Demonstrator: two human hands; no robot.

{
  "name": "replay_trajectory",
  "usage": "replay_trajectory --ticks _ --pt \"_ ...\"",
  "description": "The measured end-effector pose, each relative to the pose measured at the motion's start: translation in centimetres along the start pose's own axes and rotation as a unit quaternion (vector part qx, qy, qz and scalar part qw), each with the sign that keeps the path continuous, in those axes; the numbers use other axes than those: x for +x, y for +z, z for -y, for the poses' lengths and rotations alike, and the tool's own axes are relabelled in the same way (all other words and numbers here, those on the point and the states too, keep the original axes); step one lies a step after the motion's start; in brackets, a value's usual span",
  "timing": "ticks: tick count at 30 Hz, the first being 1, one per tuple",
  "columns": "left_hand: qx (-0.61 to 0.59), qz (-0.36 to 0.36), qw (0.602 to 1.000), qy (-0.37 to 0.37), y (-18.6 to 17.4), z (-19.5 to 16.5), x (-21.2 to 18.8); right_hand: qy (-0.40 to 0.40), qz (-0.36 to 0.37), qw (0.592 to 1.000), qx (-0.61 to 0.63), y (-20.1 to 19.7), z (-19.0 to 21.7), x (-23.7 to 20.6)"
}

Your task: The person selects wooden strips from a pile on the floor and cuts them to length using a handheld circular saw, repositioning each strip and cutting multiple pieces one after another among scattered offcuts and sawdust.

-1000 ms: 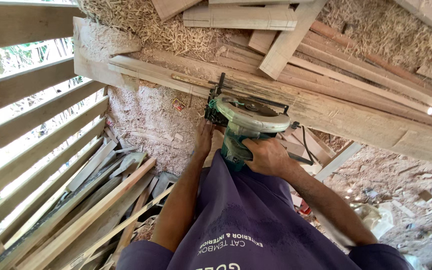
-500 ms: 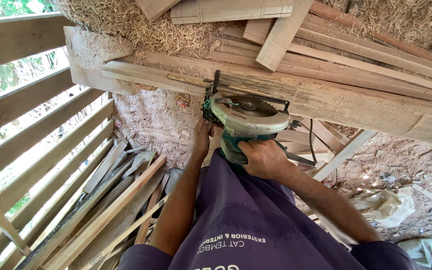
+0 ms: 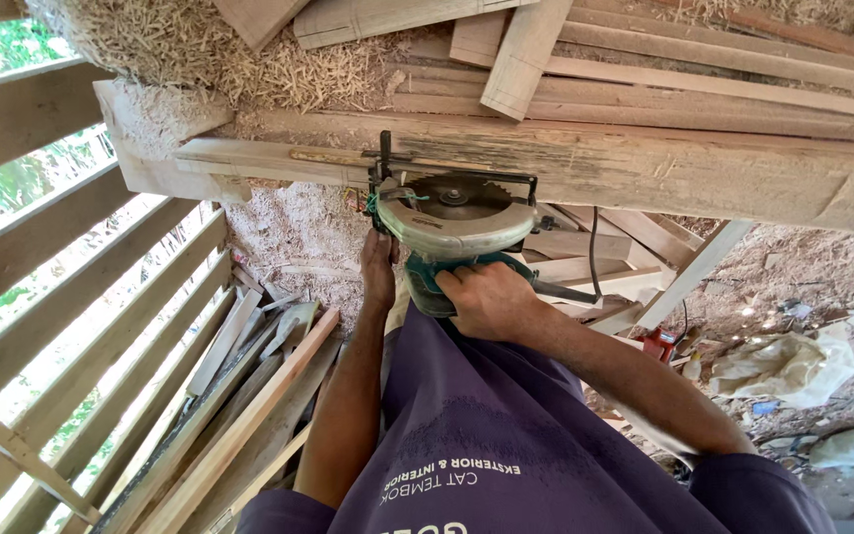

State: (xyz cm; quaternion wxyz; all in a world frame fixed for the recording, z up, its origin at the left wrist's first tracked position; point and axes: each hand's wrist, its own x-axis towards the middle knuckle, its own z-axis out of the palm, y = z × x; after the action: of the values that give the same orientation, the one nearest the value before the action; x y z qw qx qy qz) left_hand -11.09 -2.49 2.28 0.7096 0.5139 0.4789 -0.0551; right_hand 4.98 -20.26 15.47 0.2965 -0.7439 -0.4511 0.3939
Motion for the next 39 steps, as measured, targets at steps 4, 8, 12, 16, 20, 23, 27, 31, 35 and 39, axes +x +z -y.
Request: replay_trajectory --ticks 4,8,12,16,20,23,27,31,35,39 --pt "0.018 0.002 1.000 0.019 -0.5 0.3 -0.3 0.026 0.026 0.999 0.010 0.3 0.5 -0.1" --pt "0.039 0.004 0.999 0.017 -0.6 0.1 -0.9 0.036 0.021 0.999 0.025 0.8 0.9 -0.5" --pt "0.019 0.000 1.000 -0.001 -0.6 0.1 -1.1 0.023 -0.006 0.999 0.023 1.5 1.0 -0.7" --pt "0.029 -0.008 0.999 0.019 -0.9 0.6 -0.6 0.020 -0.004 0.999 0.028 2.1 0.4 -0.7" --pt "-0.014 -0.007 1.000 0.021 -0.9 0.7 -0.5 0.017 0.011 0.999 0.029 2.5 0.0 -0.4" --pt "-0.006 -0.020 1.000 -0.008 -0.9 0.5 -0.6 0.018 0.036 0.999 0.030 2.5 0.0 -0.2" --pt "0.016 -0.026 1.000 0.005 -1.1 0.4 -0.6 0.019 0.055 0.998 0.031 2.2 0.1 0.0" --pt "0.009 -0.026 1.000 0.008 -1.5 0.7 -0.3 0.021 0.063 0.997 0.034 2.1 0.0 0.3" --pt "-0.015 -0.020 1.000 0.017 -1.3 0.6 -0.2 0.018 0.060 0.998 0.026 2.2 -0.3 0.2" --pt "-0.011 -0.061 0.998 -0.032 -0.7 -0.2 -0.2 0.013 0.052 0.998 0.017 2.3 -0.6 0.2"
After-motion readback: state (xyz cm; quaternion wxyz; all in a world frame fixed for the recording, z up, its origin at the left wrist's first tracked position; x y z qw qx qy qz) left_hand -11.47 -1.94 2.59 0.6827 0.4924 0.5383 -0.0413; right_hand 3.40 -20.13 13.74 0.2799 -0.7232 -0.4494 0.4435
